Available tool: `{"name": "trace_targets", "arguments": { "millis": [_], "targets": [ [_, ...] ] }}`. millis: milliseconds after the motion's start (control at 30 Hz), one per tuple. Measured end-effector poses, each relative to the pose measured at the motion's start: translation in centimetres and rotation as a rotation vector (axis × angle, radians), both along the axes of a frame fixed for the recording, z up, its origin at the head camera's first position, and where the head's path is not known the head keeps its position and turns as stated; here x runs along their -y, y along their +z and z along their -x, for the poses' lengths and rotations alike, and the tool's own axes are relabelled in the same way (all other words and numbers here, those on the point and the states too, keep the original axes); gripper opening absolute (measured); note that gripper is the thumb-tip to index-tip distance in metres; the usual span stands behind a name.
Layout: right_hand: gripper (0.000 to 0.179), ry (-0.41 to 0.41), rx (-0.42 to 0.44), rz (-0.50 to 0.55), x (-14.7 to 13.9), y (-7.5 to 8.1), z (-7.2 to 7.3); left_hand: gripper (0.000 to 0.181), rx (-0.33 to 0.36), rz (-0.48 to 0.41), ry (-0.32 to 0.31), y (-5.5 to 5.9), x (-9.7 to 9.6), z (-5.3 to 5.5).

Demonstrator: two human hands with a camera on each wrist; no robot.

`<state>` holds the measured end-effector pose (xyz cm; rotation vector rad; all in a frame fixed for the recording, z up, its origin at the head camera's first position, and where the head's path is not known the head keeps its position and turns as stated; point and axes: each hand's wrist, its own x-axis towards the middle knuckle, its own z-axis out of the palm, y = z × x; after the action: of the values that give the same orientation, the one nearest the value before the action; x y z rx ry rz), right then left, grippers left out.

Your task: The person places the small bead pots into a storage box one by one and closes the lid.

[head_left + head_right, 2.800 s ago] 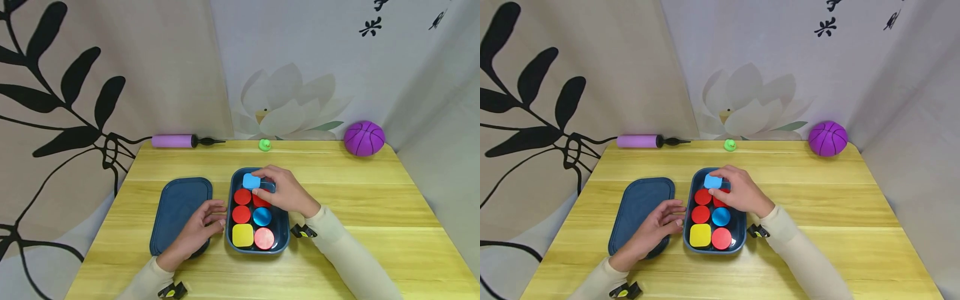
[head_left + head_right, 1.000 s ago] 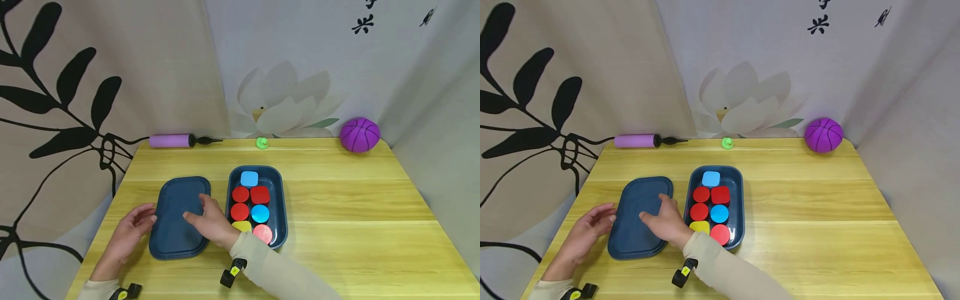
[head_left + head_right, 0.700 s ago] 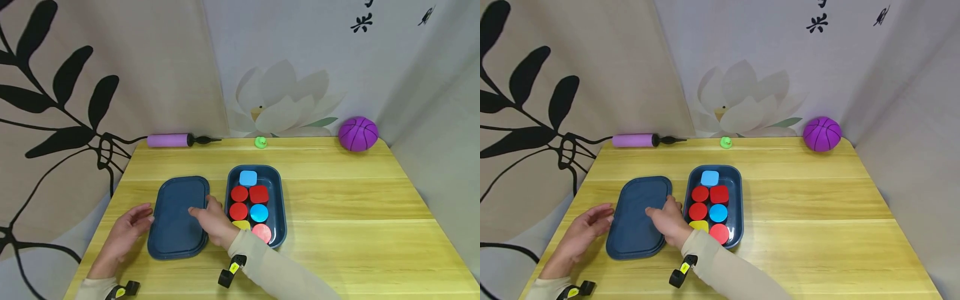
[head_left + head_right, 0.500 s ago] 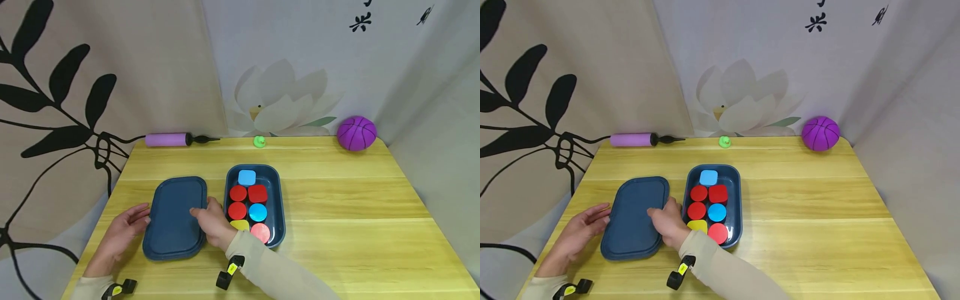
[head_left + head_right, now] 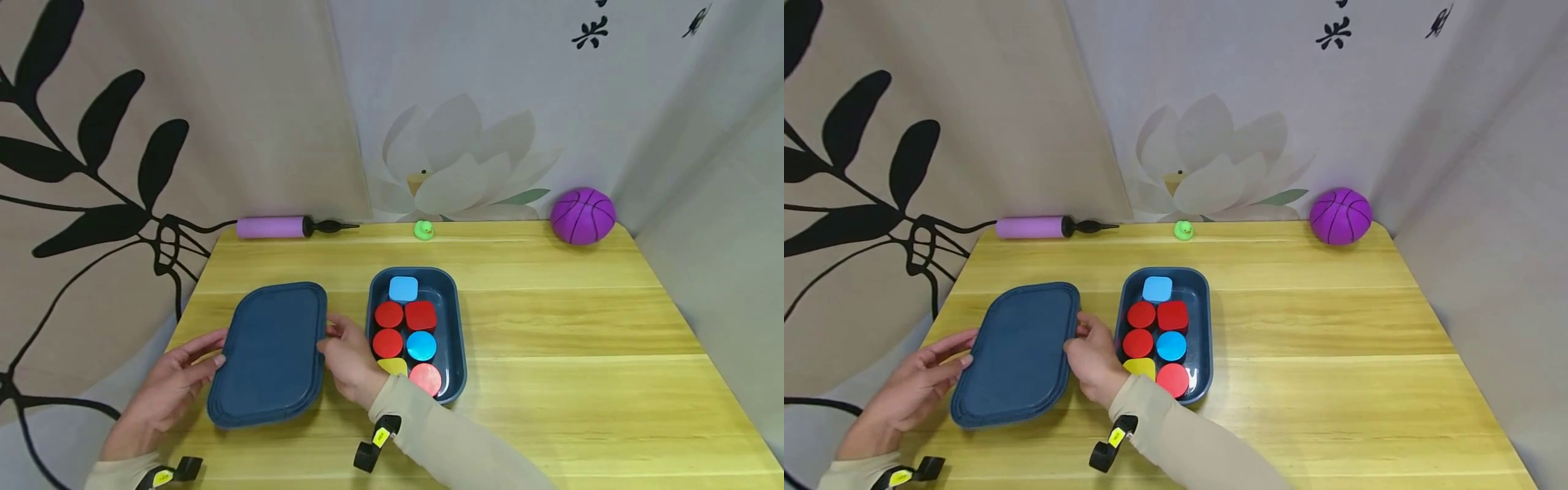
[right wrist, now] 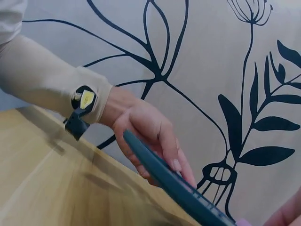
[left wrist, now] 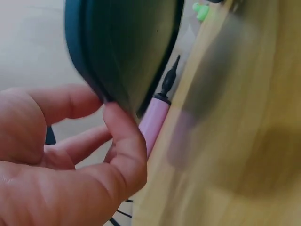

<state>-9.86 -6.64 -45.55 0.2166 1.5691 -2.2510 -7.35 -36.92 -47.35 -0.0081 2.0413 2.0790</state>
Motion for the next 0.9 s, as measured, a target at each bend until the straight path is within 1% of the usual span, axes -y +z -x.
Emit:
{"name": "trace_targets", "arguments": {
  "millis": [100,233,367,433,500,600,700,900],
  "targets": [
    [0.066,0.003,-0.014,0.039,-0.3,0.2,0.2,0.053,-0.031,-0.037,-0.042,0.4,0.1,0.0],
    [0.068,0.002,-0.032,0.066,-1.0,0.2,0.4,0.059,-0.036,-0.068,-0.104,1.0,0.0,0.0],
    [0.066,-0.007,-0.049,0.092,-1.9,0.5,0.7,0.067,-0.042,-0.104,-0.205,1.5,-0.3,0.3],
    [0.065,0.002,-0.048,0.094,-2.5,0.7,0.8,0.069,-0.052,-0.137,-0.252,1.7,-0.5,0.5],
    [0.062,0.023,-0.047,0.083,-3.1,1.0,0.9,0.071,-0.067,-0.171,-0.283,2.0,-0.7,0.7],
    [0.057,0.059,-0.040,0.063,-4.0,1.4,1.1,0.070,-0.090,-0.198,-0.293,2.3,-1.1,1.0],
    [0.051,0.079,-0.040,0.058,-5.0,1.9,1.4,0.068,-0.114,-0.196,-0.289,2.6,-1.7,1.3],
    [0.040,0.071,-0.041,0.046,-6.8,2.3,2.3,0.066,-0.141,-0.174,-0.314,2.9,-3.1,2.0]
  ]
}}
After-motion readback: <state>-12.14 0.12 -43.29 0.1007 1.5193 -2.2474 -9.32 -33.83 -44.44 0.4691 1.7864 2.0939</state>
